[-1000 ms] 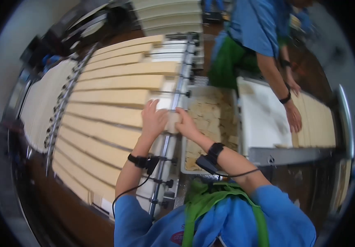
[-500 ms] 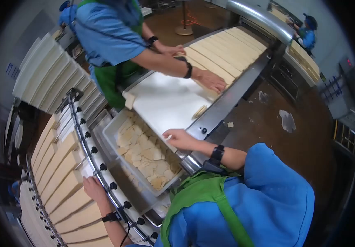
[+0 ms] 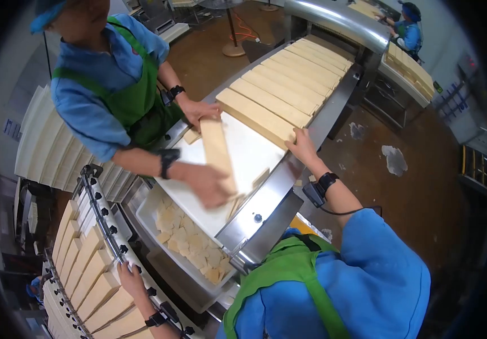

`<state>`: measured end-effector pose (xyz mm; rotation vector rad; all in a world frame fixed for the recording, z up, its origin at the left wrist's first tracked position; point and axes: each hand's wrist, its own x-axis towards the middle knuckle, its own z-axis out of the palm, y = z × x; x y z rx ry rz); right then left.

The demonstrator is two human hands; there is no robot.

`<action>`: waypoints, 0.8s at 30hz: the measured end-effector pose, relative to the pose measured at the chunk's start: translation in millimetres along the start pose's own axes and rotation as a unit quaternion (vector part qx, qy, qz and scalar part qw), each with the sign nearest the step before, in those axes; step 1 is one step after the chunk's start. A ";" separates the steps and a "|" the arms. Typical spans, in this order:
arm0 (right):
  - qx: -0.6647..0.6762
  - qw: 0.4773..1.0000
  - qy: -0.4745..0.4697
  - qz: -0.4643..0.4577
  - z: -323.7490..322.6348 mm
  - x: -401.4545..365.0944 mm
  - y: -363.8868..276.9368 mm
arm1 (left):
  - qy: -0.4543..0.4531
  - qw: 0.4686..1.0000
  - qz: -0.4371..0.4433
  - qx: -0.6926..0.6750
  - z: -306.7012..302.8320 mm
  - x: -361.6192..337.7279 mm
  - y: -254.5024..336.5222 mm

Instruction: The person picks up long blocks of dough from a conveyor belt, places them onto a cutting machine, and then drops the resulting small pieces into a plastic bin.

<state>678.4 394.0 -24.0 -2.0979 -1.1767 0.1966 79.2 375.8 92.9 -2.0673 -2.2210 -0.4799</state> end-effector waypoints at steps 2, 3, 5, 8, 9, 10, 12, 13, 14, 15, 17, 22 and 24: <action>-0.066 0.995 -0.063 0.035 6.6 17.8 5.0 | 0.042 0.992 0.097 -0.074 8.3 17.6 55.8; -0.085 0.991 -0.089 0.051 7.0 25.8 0.3 | 0.033 0.984 0.129 -0.118 12.9 25.1 89.4; -0.109 0.984 -0.120 0.068 8.9 37.6 -9.3 | -0.029 0.961 0.180 -0.207 17.5 40.2 165.8; -0.142 0.978 -0.143 0.045 13.4 41.9 -12.9 | -0.010 0.916 0.310 -0.256 55.1 60.5 262.2; -0.142 0.982 -0.124 0.022 16.6 40.2 -9.1 | -0.022 0.903 0.324 -0.281 69.5 69.0 292.9; -0.138 0.984 -0.116 0.016 18.0 39.0 -6.8 | -0.035 0.889 0.338 -0.306 85.3 78.9 323.5; -0.129 0.986 -0.101 0.002 17.7 37.3 -6.9 | -0.055 0.864 0.340 -0.366 132.3 104.1 373.5; -0.125 0.986 -0.108 -0.001 15.9 37.4 -6.6 | -0.051 0.869 0.343 -0.354 160.2 120.8 396.0; -0.120 0.986 -0.114 -0.005 13.6 38.2 -6.6 | -0.046 0.873 0.346 -0.342 188.3 138.9 416.6; -0.116 0.986 -0.120 -0.009 12.2 39.6 -5.9 | -0.038 0.884 0.341 -0.317 215.7 157.3 433.6; -0.113 0.986 -0.120 -0.020 12.4 41.6 -1.3 | -0.046 0.907 0.326 -0.263 251.4 190.3 462.2; -0.103 0.987 -0.116 -0.044 14.3 37.7 -0.8 | -0.169 0.946 0.256 -0.104 292.7 245.4 487.8; -0.099 0.987 -0.118 -0.043 8.7 38.3 -3.9 | -0.159 0.959 0.221 -0.082 296.9 246.2 493.9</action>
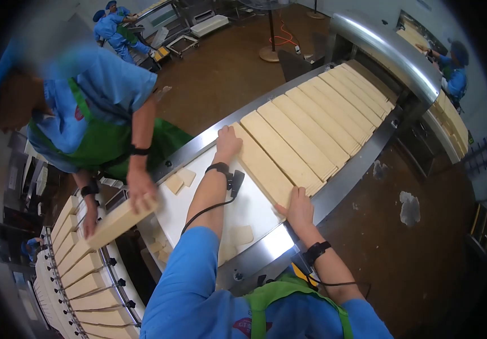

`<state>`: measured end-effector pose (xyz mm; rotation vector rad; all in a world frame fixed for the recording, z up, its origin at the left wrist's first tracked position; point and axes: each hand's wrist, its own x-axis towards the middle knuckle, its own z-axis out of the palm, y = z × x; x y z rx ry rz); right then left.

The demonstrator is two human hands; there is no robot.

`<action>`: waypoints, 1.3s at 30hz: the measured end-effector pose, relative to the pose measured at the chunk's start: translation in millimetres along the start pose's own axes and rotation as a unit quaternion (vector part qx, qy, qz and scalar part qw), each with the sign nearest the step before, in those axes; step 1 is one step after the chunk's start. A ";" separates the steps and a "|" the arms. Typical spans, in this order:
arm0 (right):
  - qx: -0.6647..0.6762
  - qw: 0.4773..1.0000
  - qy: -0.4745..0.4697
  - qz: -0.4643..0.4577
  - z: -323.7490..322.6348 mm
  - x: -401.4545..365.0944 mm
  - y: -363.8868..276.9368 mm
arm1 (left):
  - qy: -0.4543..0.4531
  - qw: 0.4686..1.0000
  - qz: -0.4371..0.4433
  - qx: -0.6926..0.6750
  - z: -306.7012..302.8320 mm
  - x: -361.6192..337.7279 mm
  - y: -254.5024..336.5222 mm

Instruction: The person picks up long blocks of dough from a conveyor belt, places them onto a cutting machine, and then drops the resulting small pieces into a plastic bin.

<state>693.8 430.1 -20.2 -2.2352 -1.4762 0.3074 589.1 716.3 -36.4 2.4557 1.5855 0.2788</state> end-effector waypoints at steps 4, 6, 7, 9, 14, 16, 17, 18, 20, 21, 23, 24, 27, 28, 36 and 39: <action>-0.010 0.999 0.021 -0.029 1.2 -2.3 0.3 | -0.075 0.996 -0.049 0.030 -16.9 -7.2 1.0; -0.001 0.999 -0.012 -0.048 -1.7 1.4 1.6 | -0.096 0.991 -0.071 0.056 -29.0 -15.9 -11.3; 0.003 0.998 -0.029 -0.059 -4.1 2.3 2.2 | -0.068 0.992 -0.091 0.053 -34.5 -27.2 -21.1; 0.003 0.988 -0.087 -0.126 -11.8 10.7 -0.3 | -0.112 0.981 -0.155 0.038 -59.3 -58.1 -45.6; 0.055 0.957 -0.210 -0.193 2.5 25.4 -2.9 | 0.063 0.986 -0.146 0.050 -68.9 -201.5 -122.0; 0.022 0.955 -0.235 -0.179 12.7 32.3 -21.3 | 0.096 0.945 -0.236 -0.206 -63.9 -255.7 -132.7; 0.035 0.951 -0.238 -0.194 18.1 34.2 -30.6 | 0.119 0.895 -0.276 -0.330 -61.1 -280.3 -137.0; 0.048 0.946 -0.242 -0.210 25.6 31.1 -45.2 | 0.174 0.860 -0.287 -0.384 -56.4 -300.9 -146.2; 0.050 0.941 -0.200 -0.267 33.9 10.9 -86.2 | 0.290 0.774 -0.298 -0.477 -49.8 -341.6 -170.6; 0.049 0.934 -0.179 -0.304 38.6 -1.0 -106.8 | 0.348 0.736 -0.295 -0.500 -62.9 -363.4 -180.5; 0.082 0.919 -0.160 -0.352 38.0 -32.2 -159.2 | 0.435 0.701 -0.293 -0.484 -89.2 -414.6 -207.1; 0.112 0.902 -0.165 -0.383 40.0 -52.4 -184.9 | 0.475 0.682 -0.289 -0.474 -104.7 -444.2 -219.4; 0.200 0.838 -0.246 -0.445 45.8 -119.7 -248.1 | 0.546 0.667 -0.381 -0.334 -183.5 -550.7 -228.1; 0.228 0.807 -0.313 -0.445 48.5 -144.3 -266.8 | 0.578 0.669 -0.389 -0.259 -197.8 -592.2 -239.0; 0.347 0.563 -0.672 -0.333 94.2 -395.7 -350.3 | 0.622 0.568 -0.468 -0.267 -268.5 -933.7 -282.8; 0.267 0.508 -0.773 -0.272 72.0 -469.3 -364.0 | 0.589 0.484 -0.540 -0.356 -254.5 -1004.7 -288.8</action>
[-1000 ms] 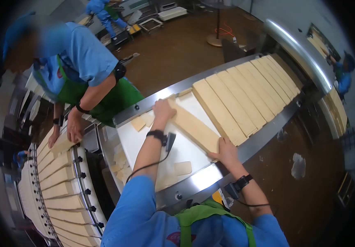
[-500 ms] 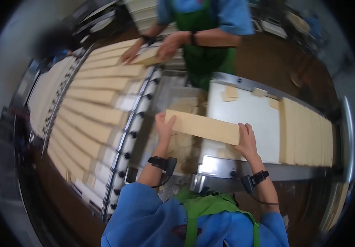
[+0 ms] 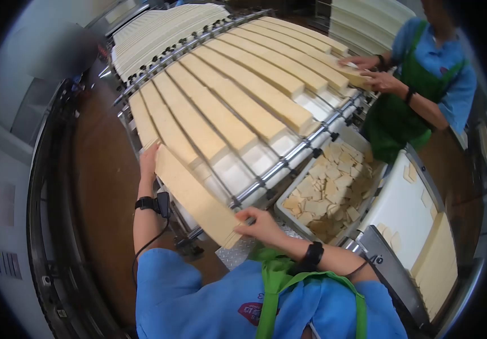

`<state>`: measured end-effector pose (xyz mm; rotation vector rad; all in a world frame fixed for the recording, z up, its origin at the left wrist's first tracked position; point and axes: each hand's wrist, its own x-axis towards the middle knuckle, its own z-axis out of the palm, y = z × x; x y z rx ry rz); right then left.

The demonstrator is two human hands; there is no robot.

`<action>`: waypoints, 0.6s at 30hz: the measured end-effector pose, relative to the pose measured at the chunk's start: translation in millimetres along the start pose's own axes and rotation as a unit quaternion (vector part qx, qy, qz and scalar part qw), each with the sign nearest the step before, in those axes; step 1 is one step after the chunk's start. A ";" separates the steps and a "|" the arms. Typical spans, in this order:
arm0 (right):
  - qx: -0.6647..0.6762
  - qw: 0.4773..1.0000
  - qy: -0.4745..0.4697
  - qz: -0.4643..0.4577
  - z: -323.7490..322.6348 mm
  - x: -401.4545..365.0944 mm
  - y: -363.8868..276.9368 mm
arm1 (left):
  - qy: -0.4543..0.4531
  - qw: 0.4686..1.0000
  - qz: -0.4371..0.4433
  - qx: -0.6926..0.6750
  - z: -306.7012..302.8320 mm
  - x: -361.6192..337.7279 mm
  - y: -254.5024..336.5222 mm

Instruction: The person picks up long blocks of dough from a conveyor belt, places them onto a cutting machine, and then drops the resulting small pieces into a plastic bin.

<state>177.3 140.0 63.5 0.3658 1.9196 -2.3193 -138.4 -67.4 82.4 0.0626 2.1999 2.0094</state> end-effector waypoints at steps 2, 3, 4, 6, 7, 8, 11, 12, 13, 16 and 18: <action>0.124 0.989 -0.039 0.073 38.7 6.9 4.6 | -0.007 0.992 0.027 0.124 -28.9 16.2 -34.1; 0.129 0.986 -0.053 0.089 48.4 10.1 10.6 | -0.012 0.982 0.038 0.187 -42.3 22.9 -51.6; 0.136 0.983 -0.065 0.104 56.5 14.3 18.1 | -0.059 0.977 0.068 0.194 -44.3 22.4 -58.2; 0.136 0.979 -0.072 0.135 66.2 21.3 17.6 | -0.081 0.923 0.132 0.353 -38.7 22.4 -51.3; 0.136 0.979 -0.063 0.135 71.1 24.4 13.3 | -0.093 0.884 0.162 0.428 -37.0 23.8 -46.8; 0.136 0.980 -0.054 0.137 74.0 28.2 8.2 | -0.162 0.819 0.204 0.512 -52.7 51.8 -68.6; 0.111 0.983 -0.048 0.140 80.7 35.2 -7.5 | -0.155 0.669 0.297 0.663 -42.1 37.4 -19.8; 0.099 0.984 -0.050 0.138 82.1 38.0 -10.9 | -0.154 0.660 0.308 0.668 -43.8 39.5 -14.4; 0.074 0.989 -0.047 0.118 84.3 42.4 -7.1 | -0.153 0.650 0.320 0.672 -45.8 42.1 -10.3; -0.029 0.999 -0.017 0.020 93.6 67.4 23.4 | -0.101 0.688 0.339 0.634 -51.2 49.2 -15.3; -0.139 0.985 0.029 -0.095 101.6 87.7 39.4 | -0.063 0.733 0.320 0.596 -52.6 49.9 -21.5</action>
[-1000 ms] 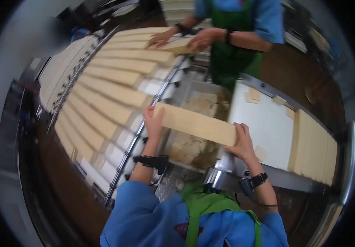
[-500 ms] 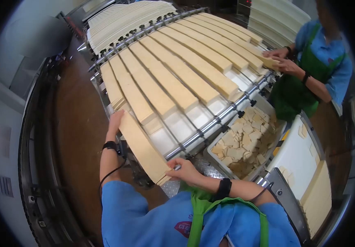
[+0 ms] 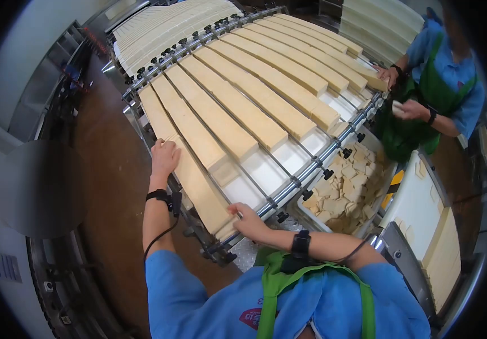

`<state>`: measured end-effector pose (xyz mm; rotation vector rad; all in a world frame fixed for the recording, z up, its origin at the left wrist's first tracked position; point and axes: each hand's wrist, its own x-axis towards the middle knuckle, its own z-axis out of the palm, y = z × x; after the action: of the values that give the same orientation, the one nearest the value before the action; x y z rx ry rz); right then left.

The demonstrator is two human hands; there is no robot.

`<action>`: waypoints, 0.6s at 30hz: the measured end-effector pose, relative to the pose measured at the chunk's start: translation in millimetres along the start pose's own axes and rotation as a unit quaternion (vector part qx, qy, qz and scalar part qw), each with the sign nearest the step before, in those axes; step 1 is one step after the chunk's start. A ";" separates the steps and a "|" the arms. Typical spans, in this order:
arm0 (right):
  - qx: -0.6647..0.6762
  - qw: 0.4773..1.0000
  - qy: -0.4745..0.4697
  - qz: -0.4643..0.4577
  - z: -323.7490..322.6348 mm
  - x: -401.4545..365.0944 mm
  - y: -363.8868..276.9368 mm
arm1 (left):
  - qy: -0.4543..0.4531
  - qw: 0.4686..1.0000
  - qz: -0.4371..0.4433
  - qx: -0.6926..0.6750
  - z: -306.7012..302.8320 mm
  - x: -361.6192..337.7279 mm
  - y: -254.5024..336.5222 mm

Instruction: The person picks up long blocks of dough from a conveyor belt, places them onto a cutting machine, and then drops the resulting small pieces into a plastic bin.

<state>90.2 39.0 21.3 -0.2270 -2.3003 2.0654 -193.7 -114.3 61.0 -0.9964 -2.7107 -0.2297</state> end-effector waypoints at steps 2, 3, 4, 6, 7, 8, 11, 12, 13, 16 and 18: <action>0.009 1.000 -0.010 0.013 7.8 10.3 8.7 | 0.012 0.997 -0.057 -0.047 4.0 0.2 4.1; 0.013 1.000 -0.014 0.019 9.4 13.2 10.2 | 0.028 0.997 -0.063 -0.036 20.3 -0.4 -1.2; 0.006 1.000 -0.025 0.017 9.2 13.1 9.8 | 0.042 0.996 -0.068 -0.025 48.5 -2.0 -10.2; -0.006 0.999 -0.042 0.017 6.4 7.0 7.0 | 0.028 0.997 -0.076 -0.006 63.0 -4.6 -15.3; 0.004 0.998 -0.066 0.005 1.5 4.4 4.5 | 0.001 0.997 -0.078 0.003 60.1 -2.2 -15.3; 0.013 0.996 -0.085 -0.005 -7.3 1.7 1.9 | -0.027 0.997 -0.075 0.008 58.9 1.9 -12.3; 0.064 0.987 -0.126 0.077 -59.6 -13.4 -24.6 | -0.078 0.991 -0.097 -0.055 29.1 6.9 4.1; 0.071 0.989 -0.111 0.059 -77.9 -19.6 -25.4 | -0.084 0.991 -0.103 -0.033 28.1 9.7 4.7; 0.080 0.991 -0.095 0.043 -97.0 -28.0 -28.6 | -0.156 0.979 -0.132 -0.012 3.4 16.9 26.3; 0.087 0.994 0.030 -0.064 -160.3 -55.0 6.4 | -0.160 0.979 -0.123 -0.044 6.9 24.9 37.3; 0.105 0.983 0.131 -0.068 -208.6 -88.9 15.6 | -0.039 0.997 -0.043 -0.053 26.4 30.7 47.5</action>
<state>206.1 234.1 35.1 -0.3032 -1.8804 2.0508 -189.8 -53.5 47.3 -0.9376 -2.8422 -0.3609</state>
